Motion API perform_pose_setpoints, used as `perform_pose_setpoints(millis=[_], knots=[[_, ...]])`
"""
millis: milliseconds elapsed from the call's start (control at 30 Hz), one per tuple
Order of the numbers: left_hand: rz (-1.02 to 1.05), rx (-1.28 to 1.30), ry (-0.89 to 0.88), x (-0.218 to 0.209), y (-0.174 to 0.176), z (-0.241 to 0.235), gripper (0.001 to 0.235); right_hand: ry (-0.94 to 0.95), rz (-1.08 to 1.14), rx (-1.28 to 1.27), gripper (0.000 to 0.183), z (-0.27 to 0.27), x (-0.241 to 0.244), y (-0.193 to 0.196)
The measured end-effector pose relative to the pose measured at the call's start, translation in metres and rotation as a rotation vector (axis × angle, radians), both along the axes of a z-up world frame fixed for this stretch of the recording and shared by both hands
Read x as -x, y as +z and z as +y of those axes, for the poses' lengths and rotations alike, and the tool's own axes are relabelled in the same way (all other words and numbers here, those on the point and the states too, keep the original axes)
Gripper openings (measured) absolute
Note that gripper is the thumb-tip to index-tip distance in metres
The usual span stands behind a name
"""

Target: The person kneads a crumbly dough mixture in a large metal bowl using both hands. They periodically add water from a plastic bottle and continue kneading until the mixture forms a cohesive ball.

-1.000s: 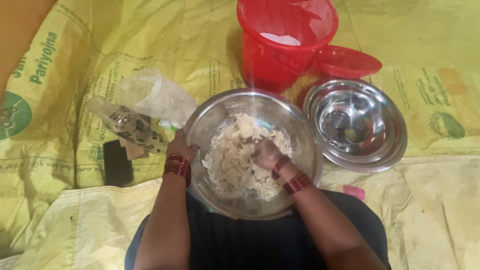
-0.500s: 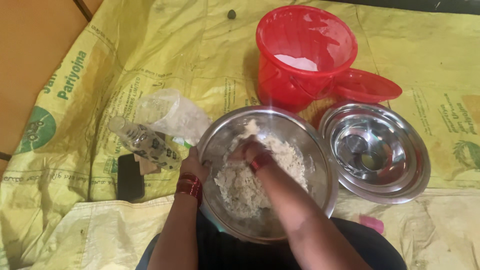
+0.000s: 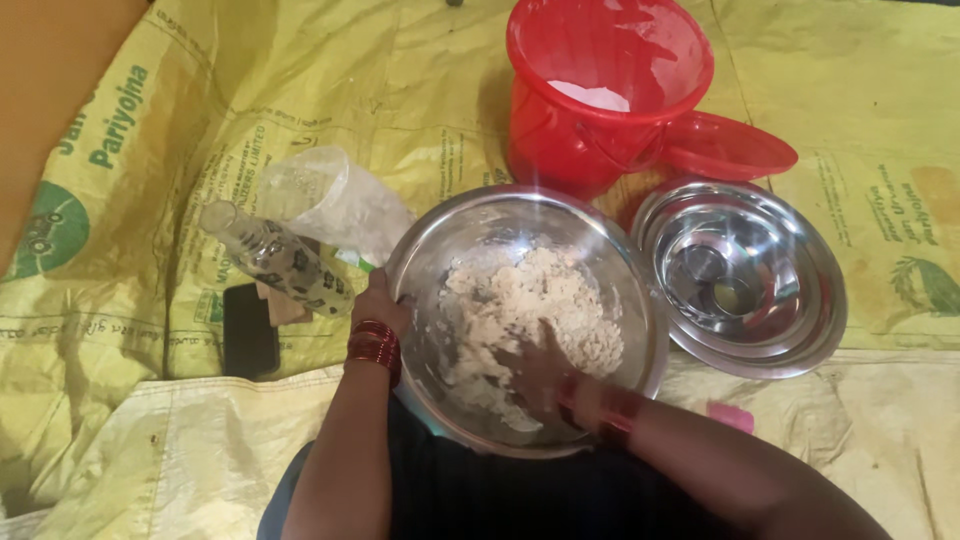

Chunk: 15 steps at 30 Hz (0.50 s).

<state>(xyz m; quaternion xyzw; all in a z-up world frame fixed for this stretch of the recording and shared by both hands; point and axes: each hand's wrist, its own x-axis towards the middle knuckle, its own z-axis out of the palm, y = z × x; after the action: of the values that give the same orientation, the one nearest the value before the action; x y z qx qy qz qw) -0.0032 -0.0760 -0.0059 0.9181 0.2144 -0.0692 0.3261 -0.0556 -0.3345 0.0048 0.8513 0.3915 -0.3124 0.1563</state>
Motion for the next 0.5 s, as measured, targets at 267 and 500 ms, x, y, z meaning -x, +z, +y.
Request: perform_pose_setpoints(millis=[267, 500], knots=[[-0.056, 0.008, 0.000, -0.001, -0.007, -0.001, 0.062, -0.120, -0.029, -0.091, 0.045, 0.046, -0.044, 0.028], [-0.055, -0.048, -0.043, -0.004, -0.015, 0.002, 0.066, -0.019, -0.073, -0.179, 0.036, 0.104, -0.110, -0.014]])
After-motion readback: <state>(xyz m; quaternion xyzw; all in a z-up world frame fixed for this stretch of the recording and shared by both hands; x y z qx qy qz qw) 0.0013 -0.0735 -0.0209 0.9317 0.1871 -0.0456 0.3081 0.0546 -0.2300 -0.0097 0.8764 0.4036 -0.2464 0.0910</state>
